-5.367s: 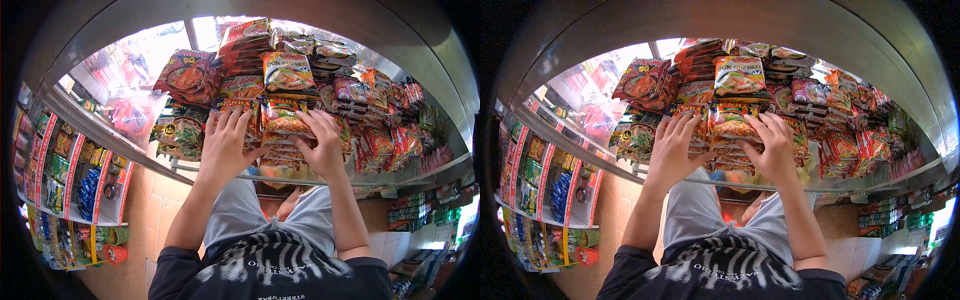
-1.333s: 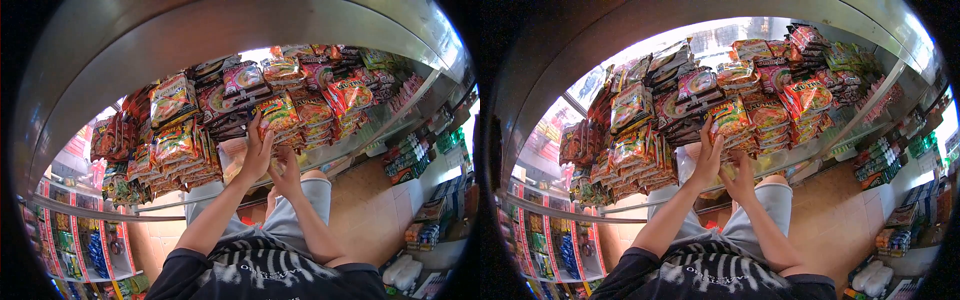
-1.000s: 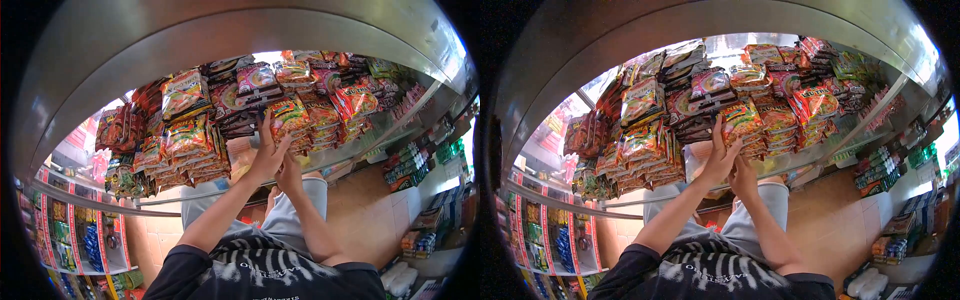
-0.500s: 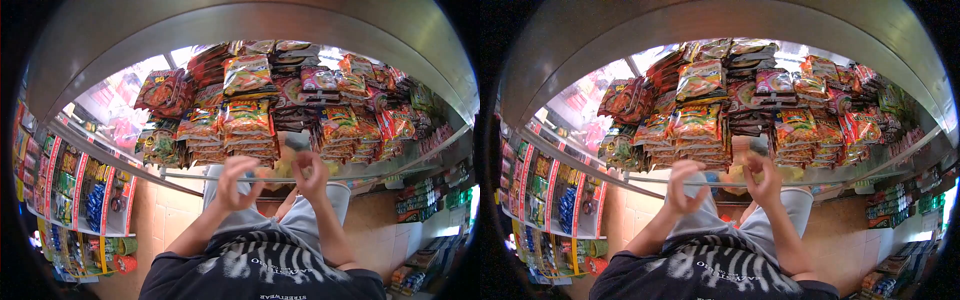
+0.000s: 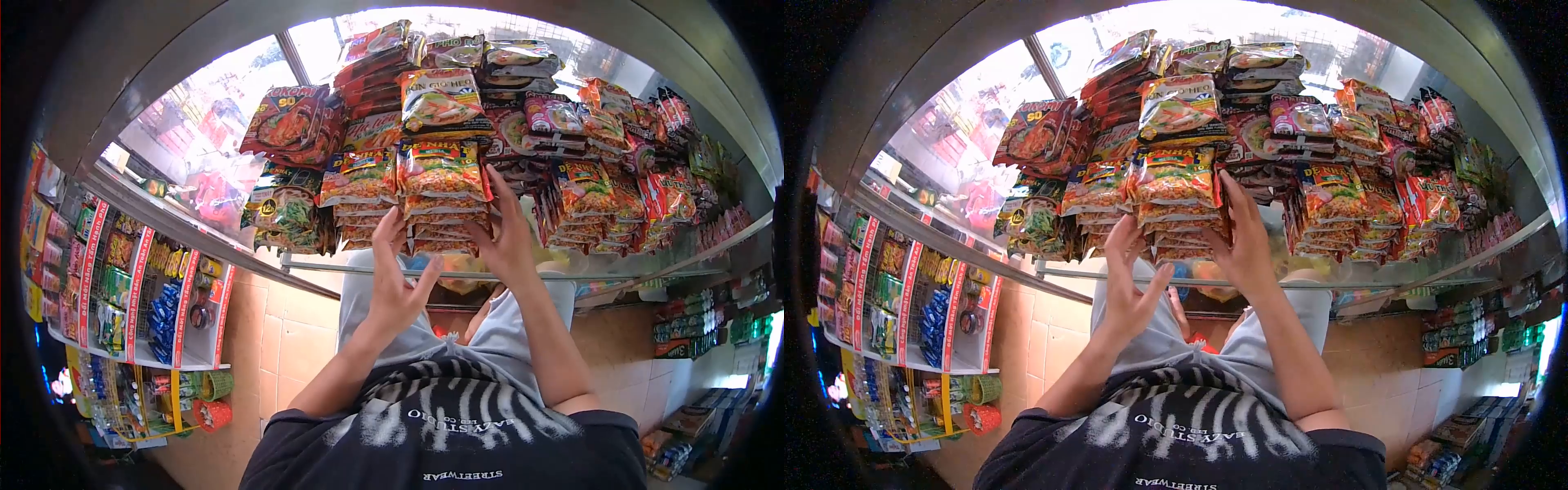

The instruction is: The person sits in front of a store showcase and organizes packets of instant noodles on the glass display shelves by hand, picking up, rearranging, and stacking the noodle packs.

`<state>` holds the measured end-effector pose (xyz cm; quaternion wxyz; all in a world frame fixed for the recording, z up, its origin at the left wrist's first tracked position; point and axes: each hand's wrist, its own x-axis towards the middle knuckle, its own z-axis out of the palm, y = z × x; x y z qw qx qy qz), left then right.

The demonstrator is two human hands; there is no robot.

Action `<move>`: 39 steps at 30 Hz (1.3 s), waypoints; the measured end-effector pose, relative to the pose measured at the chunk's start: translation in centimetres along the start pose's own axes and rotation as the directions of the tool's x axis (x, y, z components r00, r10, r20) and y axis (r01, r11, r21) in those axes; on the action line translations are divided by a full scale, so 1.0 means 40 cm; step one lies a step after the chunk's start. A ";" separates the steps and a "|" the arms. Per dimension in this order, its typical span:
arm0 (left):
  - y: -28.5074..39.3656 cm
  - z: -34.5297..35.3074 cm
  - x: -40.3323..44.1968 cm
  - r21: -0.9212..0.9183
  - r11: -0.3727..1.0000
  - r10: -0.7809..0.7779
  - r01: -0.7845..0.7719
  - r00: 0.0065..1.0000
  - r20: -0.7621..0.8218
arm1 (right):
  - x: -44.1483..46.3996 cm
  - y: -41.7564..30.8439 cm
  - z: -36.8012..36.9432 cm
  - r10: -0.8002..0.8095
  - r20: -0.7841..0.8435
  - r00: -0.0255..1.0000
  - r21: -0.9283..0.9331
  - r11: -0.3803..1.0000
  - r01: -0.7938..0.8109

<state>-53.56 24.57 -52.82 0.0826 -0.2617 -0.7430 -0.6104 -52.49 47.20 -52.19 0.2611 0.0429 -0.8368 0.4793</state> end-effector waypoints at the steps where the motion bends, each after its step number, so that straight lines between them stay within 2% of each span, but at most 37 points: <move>1: -0.002 0.001 -0.001 -0.077 0.997 -0.026 0.027 1.000 0.011 | 0.000 0.002 0.001 0.037 -0.025 0.999 0.093 0.995 -0.035; 2: -0.003 0.000 0.002 -0.084 0.996 -0.025 0.027 0.999 0.032 | 0.001 0.002 0.000 0.076 -0.048 0.996 0.185 0.980 -0.066; 3: -0.003 0.001 0.006 -0.091 0.995 -0.024 0.029 0.998 0.055 | -0.005 -0.003 -0.011 0.119 -0.023 0.993 0.128 0.985 -0.115; 8: -0.005 0.017 0.025 -0.187 0.976 -0.088 0.110 0.989 0.121 | -0.018 0.006 -0.007 0.164 -0.008 0.986 0.150 0.975 -0.161; 10: -0.001 0.021 0.031 -0.247 0.967 -0.037 0.066 0.992 0.122 | -0.022 0.009 -0.004 0.169 -0.016 0.985 0.143 0.976 -0.165; 16: -0.002 0.026 0.015 -0.272 0.962 0.004 0.034 0.990 0.141 | -0.014 -0.011 -0.001 0.218 -0.010 0.976 0.162 0.963 -0.214; 18: -0.005 0.034 0.013 -0.276 0.961 0.009 0.031 0.990 0.143 | -0.014 -0.015 0.007 0.089 -0.084 0.992 0.187 0.980 -0.072; 23: 0.000 0.042 0.048 -0.468 0.878 -0.051 0.097 0.993 0.110 | -0.011 -0.030 -0.004 0.088 -0.032 0.996 0.280 0.957 -0.076; 27: 0.015 0.049 0.061 -0.469 0.873 -0.109 0.135 0.991 0.083 | -0.006 -0.043 -0.010 0.119 -0.014 0.993 0.362 0.926 -0.106; 29: 0.028 0.054 0.069 -0.462 0.880 -0.085 0.112 0.993 0.078 | -0.006 -0.041 -0.013 0.123 0.010 0.992 0.385 0.915 -0.117; 31: 0.037 0.048 0.078 -0.567 0.818 -0.067 0.100 0.995 0.079 | -0.004 -0.030 -0.012 0.094 0.031 0.995 0.394 0.914 -0.099; 32: 0.011 0.041 0.070 -0.469 0.874 -0.094 0.127 0.991 0.093 | -0.006 -0.025 -0.015 0.096 0.024 0.995 0.392 0.915 -0.097; 34: 0.006 0.037 0.069 -0.455 0.871 -0.137 0.185 0.981 0.135 | -0.011 -0.024 -0.018 0.184 0.080 0.980 0.520 0.831 -0.199; 36: 0.023 0.046 0.076 -0.438 0.888 -0.083 0.140 0.985 0.149 | -0.012 -0.007 -0.009 0.183 0.047 0.982 0.666 0.727 -0.168; 39: 0.010 0.069 0.082 -0.416 0.905 -0.053 0.091 0.993 0.102 | -0.011 -0.019 -0.029 0.196 0.075 0.978 0.636 0.746 -0.199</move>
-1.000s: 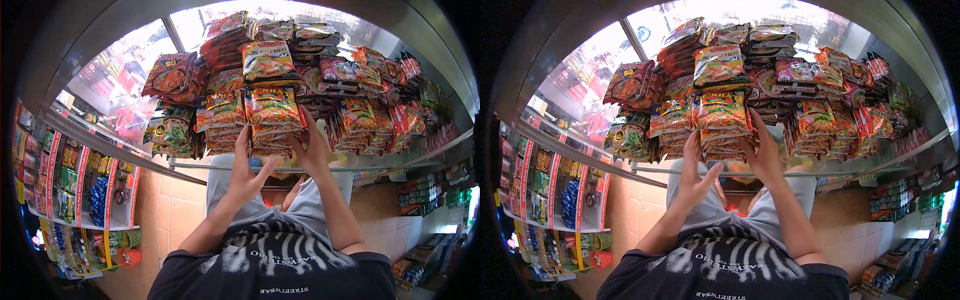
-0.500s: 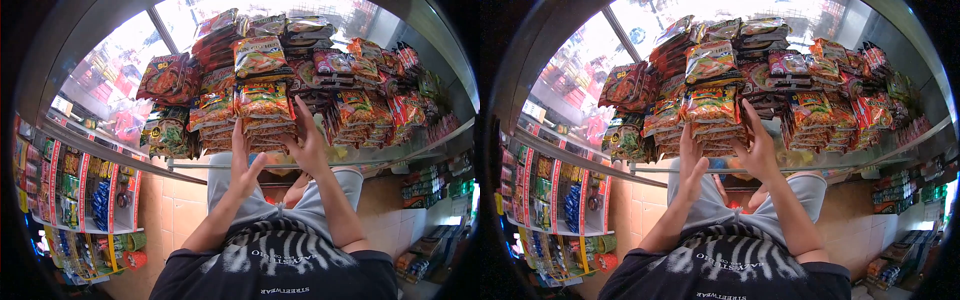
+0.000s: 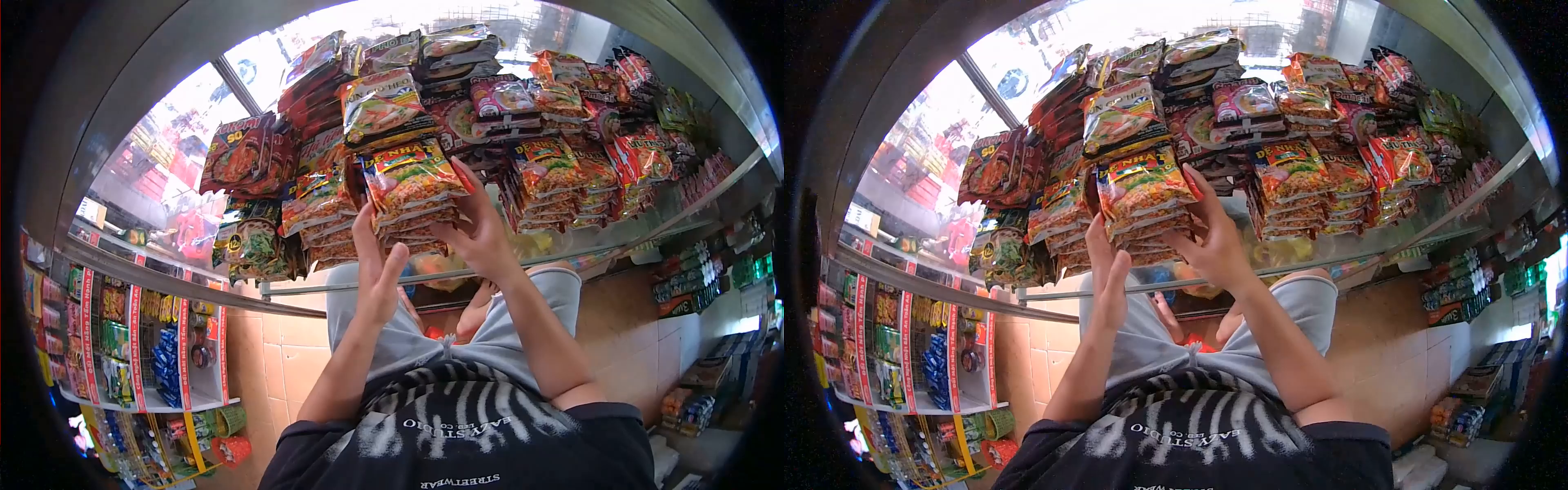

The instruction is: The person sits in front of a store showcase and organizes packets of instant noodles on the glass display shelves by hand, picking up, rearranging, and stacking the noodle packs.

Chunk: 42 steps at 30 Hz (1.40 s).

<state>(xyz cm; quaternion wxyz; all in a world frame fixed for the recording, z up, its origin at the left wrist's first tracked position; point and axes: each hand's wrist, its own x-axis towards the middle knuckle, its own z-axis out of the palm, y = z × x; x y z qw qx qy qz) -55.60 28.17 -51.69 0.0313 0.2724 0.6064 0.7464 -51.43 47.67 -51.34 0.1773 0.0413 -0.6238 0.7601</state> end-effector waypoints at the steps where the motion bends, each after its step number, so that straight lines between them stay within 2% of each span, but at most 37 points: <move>1: -0.003 0.001 0.011 -0.010 1.000 0.008 -0.008 1.000 -0.026 | 0.003 0.000 -0.003 0.007 0.013 1.000 0.022 1.000 -0.007; 4: 0.004 0.004 0.039 -0.051 0.999 -0.017 0.013 0.997 -0.075 | 0.008 -0.016 0.006 -0.007 -0.014 1.000 0.060 0.998 0.008; 8: 0.019 0.016 0.042 -0.084 0.993 -0.082 0.079 0.996 -0.031 | 0.014 -0.004 0.023 -0.013 0.049 0.999 0.056 0.998 0.010; 13: 0.063 0.049 0.020 -0.176 0.984 0.026 -0.025 1.000 0.004 | -0.036 -0.016 0.036 -0.100 0.042 0.994 0.054 0.994 0.098; 19: 0.070 0.107 -0.023 -0.166 0.986 0.044 -0.026 0.994 0.104 | -0.132 -0.093 0.023 -0.169 -0.032 0.985 -0.065 0.984 0.167; 20: 0.076 0.132 -0.026 -0.276 0.961 0.036 0.001 0.991 0.127 | -0.142 -0.100 0.010 -0.178 -0.055 0.982 -0.071 0.982 0.174; 23: 0.068 0.180 -0.034 -0.239 0.971 0.054 0.002 0.972 0.229 | -0.152 -0.100 -0.048 -0.175 -0.114 0.978 0.014 0.984 0.178; 25: 0.016 0.192 -0.051 -0.040 0.999 0.032 -0.020 0.948 0.317 | -0.149 -0.059 -0.105 -0.136 -0.179 0.974 0.099 0.983 0.156; 26: 0.008 0.203 -0.040 0.080 0.989 0.090 -0.125 0.935 0.344 | -0.148 -0.044 -0.135 -0.100 -0.203 0.974 0.145 0.981 0.132; 28: -0.004 0.223 -0.042 0.069 0.995 0.046 -0.075 0.936 0.348 | -0.156 -0.037 -0.168 -0.080 -0.213 0.974 0.125 0.986 0.108; 30: -0.034 0.229 -0.048 0.064 0.998 -0.015 -0.009 0.935 0.355 | -0.156 -0.039 -0.187 -0.144 -0.165 0.976 -0.037 0.990 0.139; 31: -0.050 0.233 -0.049 0.064 0.998 -0.016 -0.007 0.935 0.353 | -0.156 -0.046 -0.186 -0.141 -0.164 0.976 -0.036 0.990 0.137; 33: -0.073 0.243 -0.052 -0.029 1.000 0.008 0.002 0.944 0.331 | -0.159 -0.064 -0.177 -0.120 -0.152 0.981 -0.093 0.990 0.107; 35: -0.081 0.251 -0.050 -0.171 0.982 -0.020 0.076 0.951 0.310 | -0.160 -0.059 -0.163 -0.095 -0.149 0.984 -0.080 0.993 0.084; 36: -0.141 0.241 -0.052 -0.132 0.991 0.024 0.011 0.964 0.264 | -0.159 -0.055 -0.154 -0.096 -0.150 0.984 -0.126 0.989 0.077; 39: -0.183 0.220 -0.080 -0.245 0.948 -0.155 0.205 0.966 0.207 | -0.168 0.013 -0.152 -0.132 -0.117 0.984 -0.314 0.945 0.090; 42: -0.201 0.195 -0.075 -0.163 0.979 -0.091 0.124 0.976 0.198 | -0.180 0.061 -0.129 -0.185 -0.149 0.971 -0.369 0.922 0.119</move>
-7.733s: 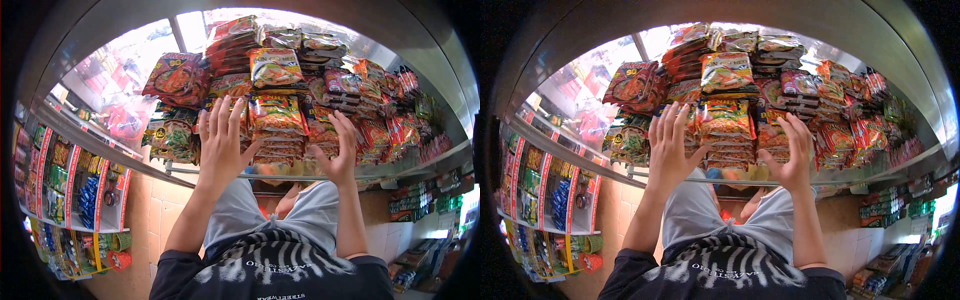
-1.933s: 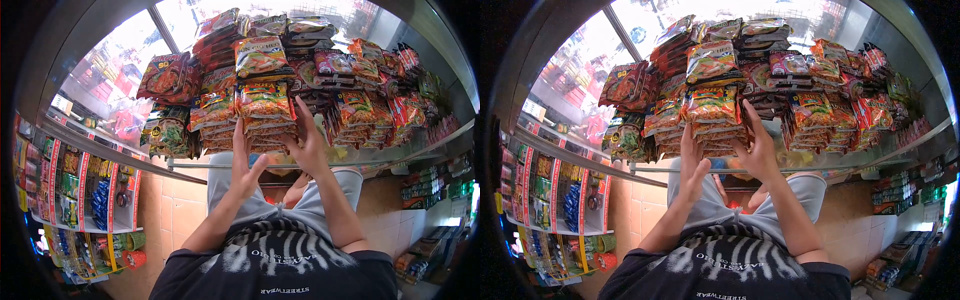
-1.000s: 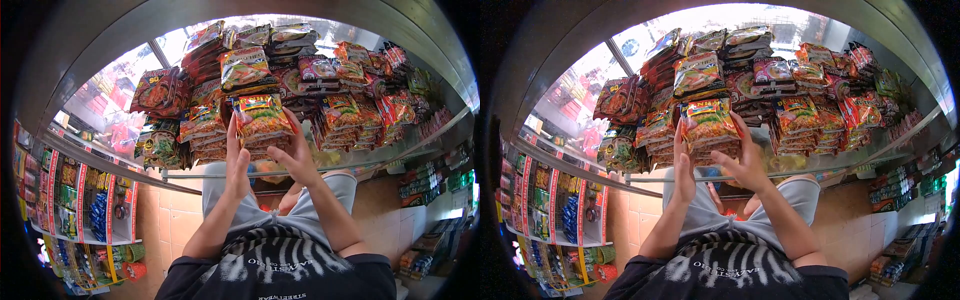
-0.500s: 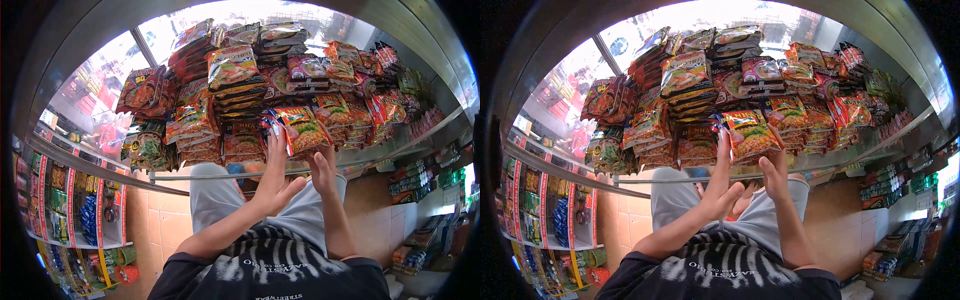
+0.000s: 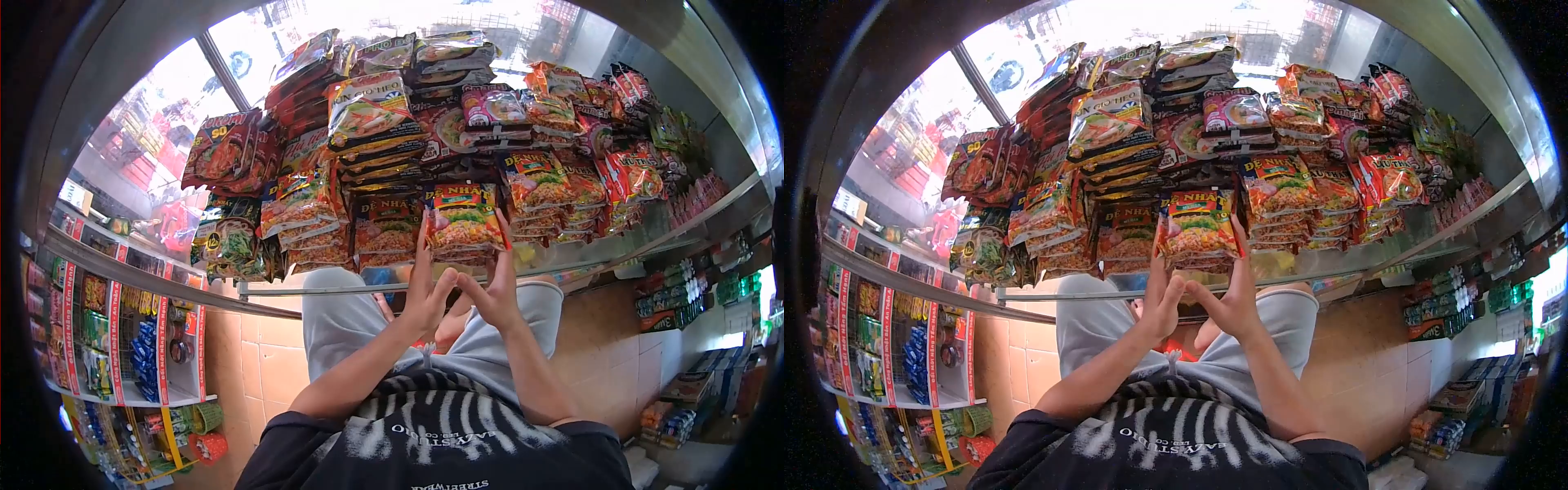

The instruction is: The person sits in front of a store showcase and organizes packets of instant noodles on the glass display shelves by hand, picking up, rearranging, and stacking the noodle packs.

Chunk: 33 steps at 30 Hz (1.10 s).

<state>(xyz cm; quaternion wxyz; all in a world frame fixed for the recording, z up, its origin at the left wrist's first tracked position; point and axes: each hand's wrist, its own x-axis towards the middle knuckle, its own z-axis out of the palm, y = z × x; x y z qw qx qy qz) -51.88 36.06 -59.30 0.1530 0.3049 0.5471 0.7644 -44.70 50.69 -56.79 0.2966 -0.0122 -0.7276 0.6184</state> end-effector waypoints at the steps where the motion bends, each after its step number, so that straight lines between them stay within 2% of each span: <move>1: 0.000 0.001 -0.005 0.008 1.000 -0.021 0.021 0.999 -0.030 | -0.010 0.006 0.006 0.005 -0.001 1.000 0.009 1.000 -0.005; 5: 0.011 0.018 0.001 0.010 0.999 -0.049 0.050 0.998 -0.040 | -0.014 0.028 -0.009 -0.020 0.003 1.000 -0.033 0.999 0.020; 8: 0.024 0.030 0.012 -0.027 1.000 -0.008 0.006 0.998 -0.055 | -0.011 0.027 -0.019 0.022 0.020 1.000 0.051 0.998 -0.023; 10: 0.026 0.031 0.011 0.128 0.990 0.056 -0.055 0.998 -0.003 | -0.006 0.038 -0.025 -0.007 0.024 1.000 0.181 0.983 0.002; 13: 0.012 0.037 0.034 0.204 0.975 0.097 -0.086 0.994 -0.044 | 0.009 0.055 -0.039 0.000 0.063 0.998 0.187 0.982 -0.012; 15: 0.032 0.034 0.050 0.090 0.996 -0.015 0.020 0.998 -0.057 | 0.016 0.038 -0.046 0.035 0.103 0.994 0.096 0.994 -0.045; 16: 0.050 0.036 0.058 0.051 0.996 -0.073 0.076 0.995 -0.066 | 0.017 0.025 -0.051 0.021 0.080 0.997 -0.089 0.996 -0.014; 17: 0.081 0.047 0.067 -0.009 0.995 -0.104 0.103 0.991 -0.082 | 0.021 -0.006 -0.057 0.018 0.079 0.997 -0.089 0.996 -0.011; 19: 0.107 0.038 0.068 0.011 0.992 -0.127 0.128 0.991 -0.045 | 0.027 -0.089 -0.072 0.170 0.081 0.982 -0.369 0.920 -0.128; 20: 0.124 0.031 0.068 0.031 0.987 -0.156 0.157 0.988 -0.008 | 0.024 -0.126 -0.073 0.145 0.031 0.989 -0.420 0.900 -0.118; 21: 0.146 0.029 0.066 0.002 0.986 -0.169 0.169 0.986 -0.010 | 0.022 -0.166 -0.079 0.129 0.005 0.992 -0.545 0.832 -0.105; 22: 0.165 0.020 0.070 0.060 0.980 -0.191 0.191 0.982 0.001 | 0.022 -0.194 -0.084 0.111 -0.019 0.994 -0.659 0.746 -0.096; 23: 0.182 0.010 0.074 0.117 0.970 -0.214 0.211 0.977 0.010 | 0.025 -0.204 -0.075 -0.018 -0.069 0.997 -0.660 0.751 -0.031; 24: 0.197 0.004 0.075 0.160 0.959 -0.240 0.236 0.971 0.007 | 0.030 -0.233 -0.074 0.001 -0.062 0.998 -0.667 0.744 -0.042; 25: 0.222 0.006 0.073 0.265 0.948 -0.180 0.175 0.984 -0.002 | 0.037 -0.256 -0.076 0.020 -0.055 0.998 -0.674 0.737 -0.052; 26: 0.239 0.006 0.068 0.366 0.924 -0.118 0.111 0.993 -0.005 | 0.043 -0.232 -0.083 -0.138 0.037 0.990 -0.698 0.705 0.125; 27: 0.209 -0.008 0.064 0.449 0.893 -0.036 0.037 0.999 -0.010 | 0.059 -0.237 -0.083 -0.205 0.132 0.970 -0.736 0.635 0.234; 28: 0.221 -0.010 0.063 0.510 0.859 -0.040 0.042 0.999 -0.015 | 0.074 -0.243 -0.079 -0.261 0.228 0.938 -0.761 0.553 0.339; 29: 0.235 -0.009 0.065 0.569 0.821 -0.045 0.047 0.999 -0.018 | 0.079 -0.237 -0.074 -0.191 0.283 0.940 -0.794 0.503 0.341; 30: 0.259 -0.007 0.058 0.659 0.752 -0.016 0.024 1.000 -0.018 | 0.088 -0.222 -0.068 -0.198 0.339 0.920 -0.807 0.441 0.393; 31: 0.256 -0.013 0.059 0.659 0.752 -0.012 0.013 1.000 -0.005 | 0.097 -0.201 -0.064 -0.201 0.393 0.897 -0.815 0.375 0.442; 32: 0.247 -0.023 0.060 0.751 0.657 0.045 -0.068 0.998 0.052 | 0.098 -0.173 -0.061 -0.134 0.438 0.889 -0.831 0.316 0.458; 33: 0.241 -0.030 0.063 0.824 0.547 0.098 -0.150 0.988 0.116 | 0.099 -0.138 -0.056 -0.171 0.447 0.878 -0.839 0.260 0.478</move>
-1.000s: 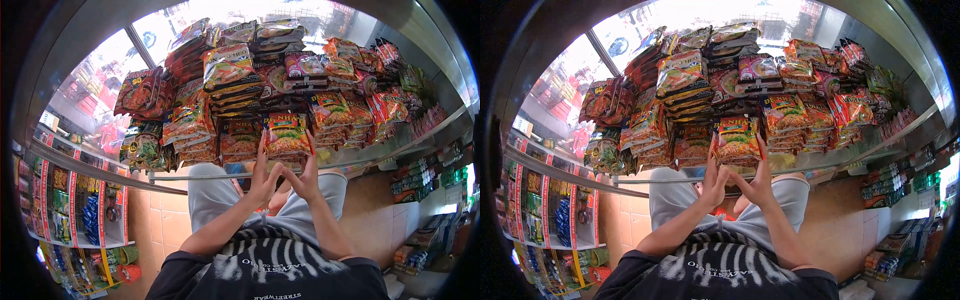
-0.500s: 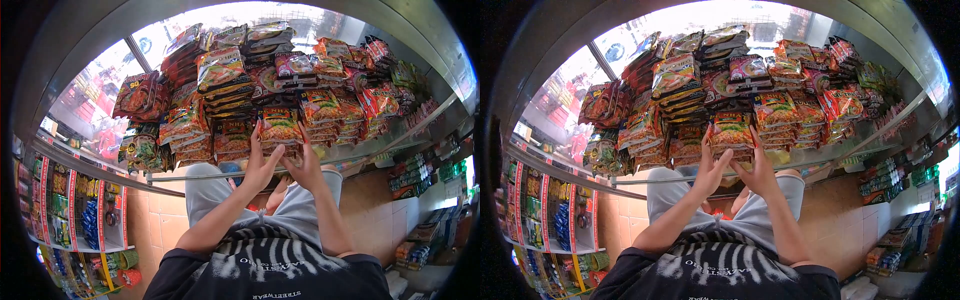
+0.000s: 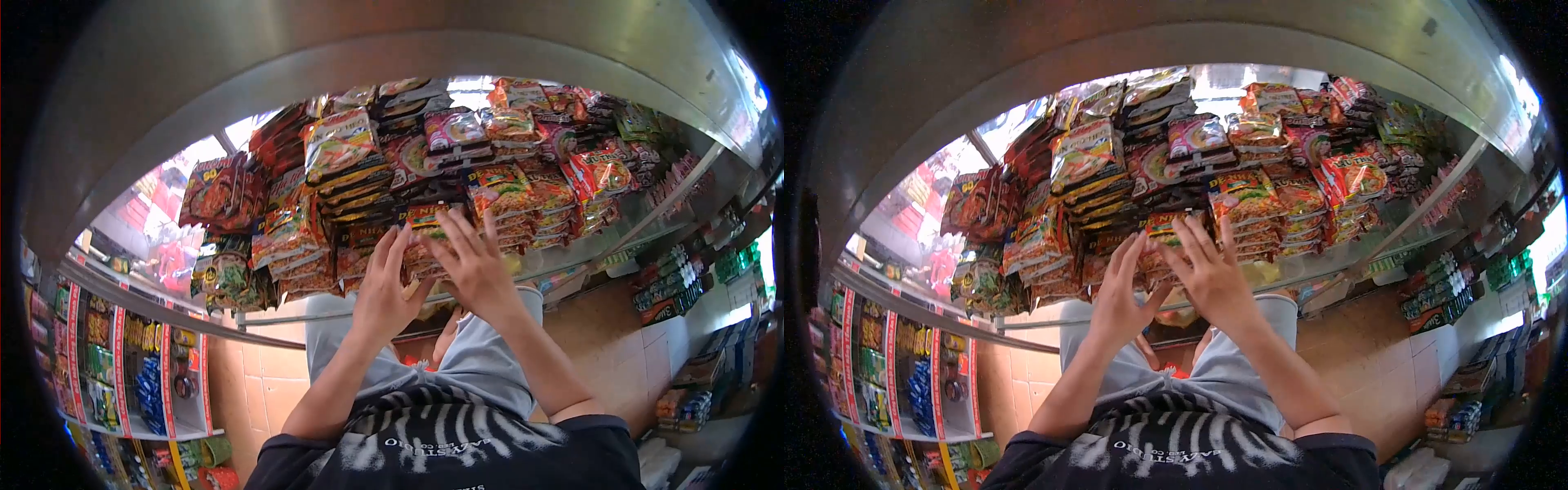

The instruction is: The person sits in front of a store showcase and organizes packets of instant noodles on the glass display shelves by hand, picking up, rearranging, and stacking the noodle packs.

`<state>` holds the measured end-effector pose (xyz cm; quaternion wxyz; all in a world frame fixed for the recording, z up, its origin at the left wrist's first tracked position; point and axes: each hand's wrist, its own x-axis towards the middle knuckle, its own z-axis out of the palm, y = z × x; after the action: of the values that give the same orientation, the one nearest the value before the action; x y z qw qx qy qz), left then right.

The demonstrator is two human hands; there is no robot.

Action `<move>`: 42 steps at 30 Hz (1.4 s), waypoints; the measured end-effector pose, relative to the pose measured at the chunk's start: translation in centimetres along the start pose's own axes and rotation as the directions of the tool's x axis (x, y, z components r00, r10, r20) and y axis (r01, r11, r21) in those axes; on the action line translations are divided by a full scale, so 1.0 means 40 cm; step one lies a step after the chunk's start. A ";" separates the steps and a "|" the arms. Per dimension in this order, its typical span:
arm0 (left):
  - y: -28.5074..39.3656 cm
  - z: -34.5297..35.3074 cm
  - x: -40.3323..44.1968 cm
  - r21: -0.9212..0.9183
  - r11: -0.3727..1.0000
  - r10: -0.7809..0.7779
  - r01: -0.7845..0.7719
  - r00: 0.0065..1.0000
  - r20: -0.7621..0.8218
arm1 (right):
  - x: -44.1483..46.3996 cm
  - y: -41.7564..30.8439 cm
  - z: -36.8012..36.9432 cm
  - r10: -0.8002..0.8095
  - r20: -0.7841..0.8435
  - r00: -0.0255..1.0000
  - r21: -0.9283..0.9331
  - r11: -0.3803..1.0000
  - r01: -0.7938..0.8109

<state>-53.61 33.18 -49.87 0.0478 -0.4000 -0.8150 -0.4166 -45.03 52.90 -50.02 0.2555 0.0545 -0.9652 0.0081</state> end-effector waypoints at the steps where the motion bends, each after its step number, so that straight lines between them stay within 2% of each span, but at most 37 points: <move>1: -0.003 -0.001 0.001 0.032 0.999 0.006 -0.007 1.000 0.012 | -0.002 0.001 0.017 -0.006 0.009 1.000 -0.034 0.999 0.006; 3: -0.019 0.001 0.005 0.068 0.997 0.029 -0.031 0.999 0.025 | -0.003 0.001 0.033 -0.013 -0.006 1.000 -0.102 0.995 0.013; 10: -0.079 0.050 0.022 0.165 0.977 0.132 -0.134 0.991 0.026 | -0.014 0.028 0.066 -0.038 -0.049 0.998 -0.151 0.988 0.030; 14: -0.094 0.067 0.027 0.266 0.947 0.187 -0.179 0.982 -0.003 | -0.013 0.061 0.086 -0.041 -0.068 0.997 -0.106 0.994 0.033; 17: -0.102 0.076 0.027 0.299 0.935 0.204 -0.190 0.979 -0.017 | -0.011 0.077 0.094 -0.078 -0.083 0.993 -0.126 0.990 0.068; 21: -0.108 0.066 0.023 0.290 0.939 0.200 -0.184 0.980 -0.024 | -0.006 0.055 0.079 -0.052 -0.080 0.995 -0.107 0.993 0.043; 24: -0.116 0.050 0.018 0.269 0.943 0.206 -0.198 0.979 -0.002 | -0.006 0.037 0.079 -0.025 -0.080 0.996 -0.146 0.989 0.013; 27: -0.115 0.026 0.003 0.232 0.951 0.211 -0.205 0.977 0.001 | -0.024 0.058 0.128 -0.053 -0.157 0.986 -0.224 0.974 0.017; 30: -0.134 0.008 -0.025 0.020 0.990 0.140 -0.139 0.983 -0.121 | -0.025 0.049 0.129 -0.022 -0.157 0.987 -0.259 0.966 -0.020; 31: -0.136 -0.005 -0.031 0.021 0.991 0.134 -0.133 0.983 -0.125 | -0.022 0.041 0.121 -0.035 -0.165 0.986 -0.270 0.963 -0.011; 33: -0.112 -0.052 -0.045 -0.062 0.990 0.119 -0.130 0.981 -0.155 | -0.012 0.007 0.068 0.024 -0.131 0.991 -0.079 0.996 -0.034; 34: -0.072 -0.087 -0.040 -0.077 0.987 0.124 -0.144 0.968 -0.218 | 0.000 -0.009 0.041 0.023 -0.155 0.988 -0.029 0.999 -0.028; 36: -0.021 -0.167 -0.031 -0.204 0.957 0.158 -0.206 0.960 -0.231 | 0.022 -0.025 0.006 -0.019 -0.233 0.972 0.095 0.995 0.042; 37: 0.026 -0.224 -0.017 -0.138 0.939 0.262 -0.314 0.916 -0.305 | 0.044 -0.041 -0.037 -0.058 -0.342 0.938 0.129 0.986 0.108; 39: 0.082 -0.363 -0.008 -0.071 0.832 0.496 -0.550 0.795 -0.348 | 0.068 -0.054 -0.123 -0.180 -0.519 0.836 0.224 0.915 0.336; 40: 0.116 -0.432 -0.011 -0.047 0.777 0.566 -0.628 0.729 -0.386 | 0.083 -0.081 -0.210 -0.175 -0.583 0.793 0.264 0.883 0.389; 42: 0.157 -0.544 -0.021 -0.024 0.631 0.691 -0.775 0.577 -0.435 | 0.055 -0.108 -0.420 -0.167 -0.489 0.856 0.344 0.865 0.365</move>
<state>-54.26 19.15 -32.09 0.3331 -0.6148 -0.4982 -0.5127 -38.17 49.12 -34.38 0.4489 0.2418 -0.8380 0.1941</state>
